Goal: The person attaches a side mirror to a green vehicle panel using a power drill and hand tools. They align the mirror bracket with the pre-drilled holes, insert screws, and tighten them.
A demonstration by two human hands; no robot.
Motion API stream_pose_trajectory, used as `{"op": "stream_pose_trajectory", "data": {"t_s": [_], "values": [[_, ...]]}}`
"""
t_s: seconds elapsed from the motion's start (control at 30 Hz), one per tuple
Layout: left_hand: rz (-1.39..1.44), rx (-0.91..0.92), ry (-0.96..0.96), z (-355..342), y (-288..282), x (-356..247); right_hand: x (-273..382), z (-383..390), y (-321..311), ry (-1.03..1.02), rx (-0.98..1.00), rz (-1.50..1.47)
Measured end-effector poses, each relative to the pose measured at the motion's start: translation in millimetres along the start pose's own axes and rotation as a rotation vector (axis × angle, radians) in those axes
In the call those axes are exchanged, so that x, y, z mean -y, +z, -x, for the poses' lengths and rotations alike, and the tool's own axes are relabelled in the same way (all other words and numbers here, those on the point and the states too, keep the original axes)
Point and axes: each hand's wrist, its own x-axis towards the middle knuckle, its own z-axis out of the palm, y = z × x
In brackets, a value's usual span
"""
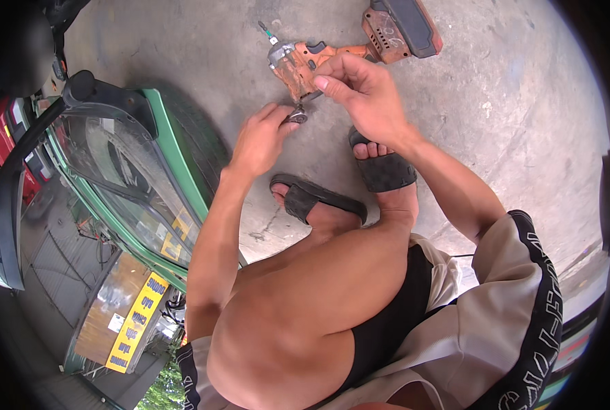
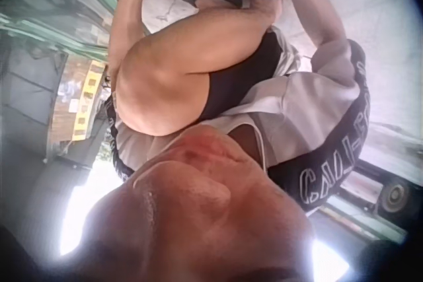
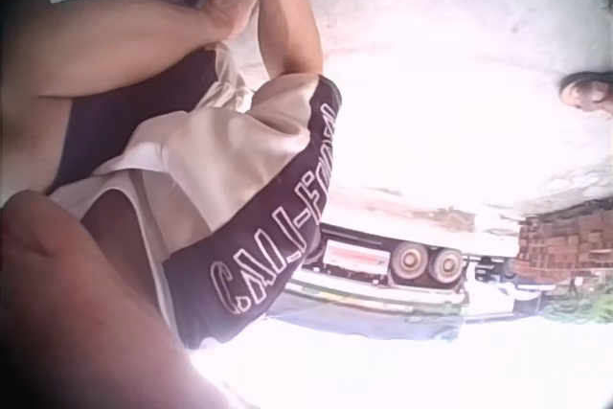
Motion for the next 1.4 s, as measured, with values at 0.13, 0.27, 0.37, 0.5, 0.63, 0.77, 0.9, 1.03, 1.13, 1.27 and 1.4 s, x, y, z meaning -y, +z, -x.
{"op": "stream_pose_trajectory", "data": {"t_s": [0.13,0.27,0.37,0.5,0.63,0.77,0.9,1.03,1.13,1.27,1.4], "values": [[0.761,0.091,-0.333,27.5,-13.9,-12.4,-1.6,-7.9,7.8,-0.016,0.005,-0.101],[1.494,0.153,-0.502,32.7,-18.0,-10.5,-5.1,-22.2,15.0,-0.017,0.01,-0.151],[1.569,-0.086,-0.447,31.1,-10.3,-1.0,-5.5,-38.2,25.0,-0.038,0.0,-0.129],[1.709,-0.298,-0.515,23.7,-3.4,16.0,-3.4,-53.1,40.4,-0.035,-0.014,-0.167],[1.786,-0.453,-0.474,9.3,-3.8,13.8,-3.4,-57.7,52.5,-0.022,-0.012,-0.05],[1.872,-0.566,-0.371,-3.1,-8.6,9.2,6.5,-61.4,77.2,-0.201,0.106,-0.069],[1.439,-0.699,-0.296,-13.6,1.3,5.3,2.3,-57.8,103.2,-0.088,0.137,-0.05],[0.721,-0.856,-0.386,-24.2,-20.8,-32.5,4.9,-57.8,118.7,-0.241,0.031,0.053],[0.734,-0.948,-0.449,-17.0,-26.6,-30.2,1.9,-72.4,131.0,-0.375,-0.013,0.001],[0.31,-0.95,-0.255,38.0,-44.1,-50.8,-2.2,-93.4,135.9,0.059,0.384,-0.463],[0.142,-1.131,-0.227,50.1,-99.1,-20.0,-13.2,-98.0,164.3,0.158,0.424,-0.688]]}}
